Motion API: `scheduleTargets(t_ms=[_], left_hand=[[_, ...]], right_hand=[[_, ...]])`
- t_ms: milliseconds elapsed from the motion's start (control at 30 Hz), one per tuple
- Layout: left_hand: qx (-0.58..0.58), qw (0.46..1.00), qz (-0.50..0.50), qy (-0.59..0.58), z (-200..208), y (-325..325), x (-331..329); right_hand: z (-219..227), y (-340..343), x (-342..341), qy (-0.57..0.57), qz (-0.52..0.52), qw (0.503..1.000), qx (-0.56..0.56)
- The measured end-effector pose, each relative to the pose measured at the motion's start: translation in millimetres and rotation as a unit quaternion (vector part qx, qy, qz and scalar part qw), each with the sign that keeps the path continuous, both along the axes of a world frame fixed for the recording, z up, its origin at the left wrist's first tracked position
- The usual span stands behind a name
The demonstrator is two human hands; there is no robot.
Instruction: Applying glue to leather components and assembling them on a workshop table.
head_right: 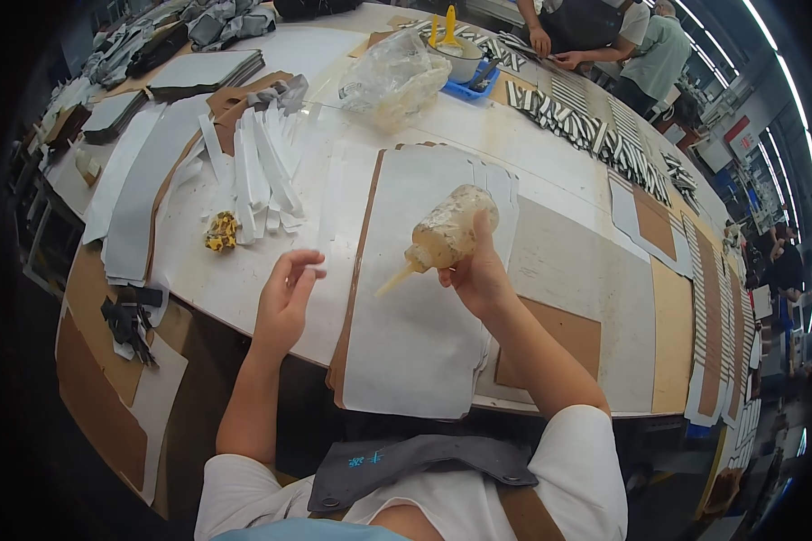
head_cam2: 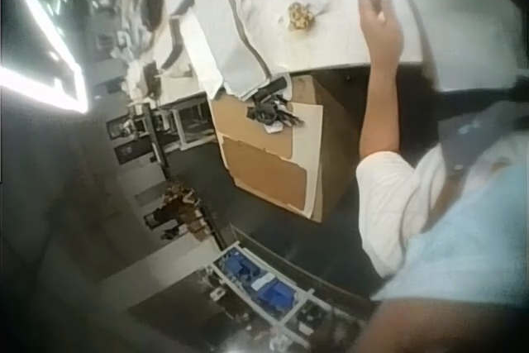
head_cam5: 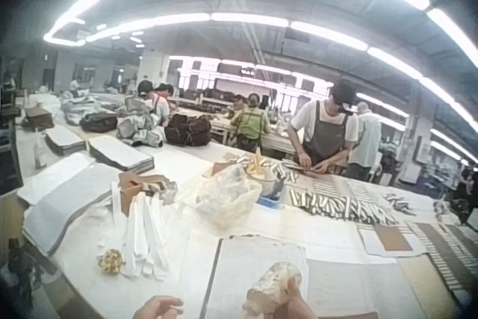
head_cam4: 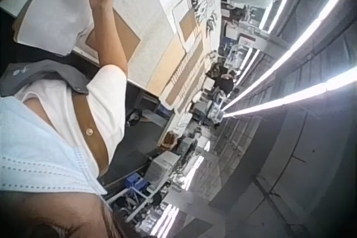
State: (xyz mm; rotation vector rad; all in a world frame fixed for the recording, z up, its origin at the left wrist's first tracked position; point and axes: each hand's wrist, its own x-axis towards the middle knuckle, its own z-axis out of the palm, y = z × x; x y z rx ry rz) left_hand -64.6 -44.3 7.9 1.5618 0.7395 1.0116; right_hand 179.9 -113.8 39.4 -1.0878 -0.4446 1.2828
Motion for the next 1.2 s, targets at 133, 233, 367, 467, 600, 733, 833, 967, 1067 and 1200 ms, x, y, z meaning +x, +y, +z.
scheduleTargets(t_ms=[133,233,367,467,600,733,833,967,1067,1200], left_hand=[[-0.16,0.98,-0.12,0.015,7.1,-41.5,-54.1],[-0.274,0.936,-0.197,0.095,-3.9,-55.6,-76.5],[-0.276,0.94,-0.186,0.073,-27.0,-74.5,-75.1],[-0.314,0.932,-0.175,0.043,-30.7,-86.5,-63.0],[-0.363,0.92,-0.143,-0.045,-41.4,-97.5,-56.5],[-0.399,0.896,-0.162,-0.108,-48.7,-103.3,-58.8],[-0.426,0.879,-0.151,-0.153,-48.9,-109.4,-55.2],[-0.44,0.863,-0.15,-0.196,-52.4,-112.6,-53.4],[-0.44,0.859,-0.155,-0.21,-54.1,-113.4,-53.3],[-0.444,0.86,-0.149,-0.205,-54.0,-113.8,-52.5]], right_hand=[[-3.6,3.5,1.1,-0.069,0.008,0.997,-0.024],[-2.3,10.9,0.1,-0.114,0.014,0.993,-0.036],[0.7,18.8,2.0,-0.218,0.039,0.975,0.009],[-1.1,23.9,-5.3,-0.251,0.005,0.968,0.015],[4.8,27.6,-17.8,-0.32,0.01,0.946,0.054],[2.2,26.9,-22.9,-0.323,0.041,0.943,0.069],[2.6,25.0,-29.6,-0.324,0.06,0.941,0.072],[0.5,20.6,-39.6,-0.316,0.06,0.945,0.056],[-1.7,15.7,-43.0,-0.324,0.063,0.942,0.057],[-5.2,9.8,-45.4,-0.318,0.06,0.945,0.052]])
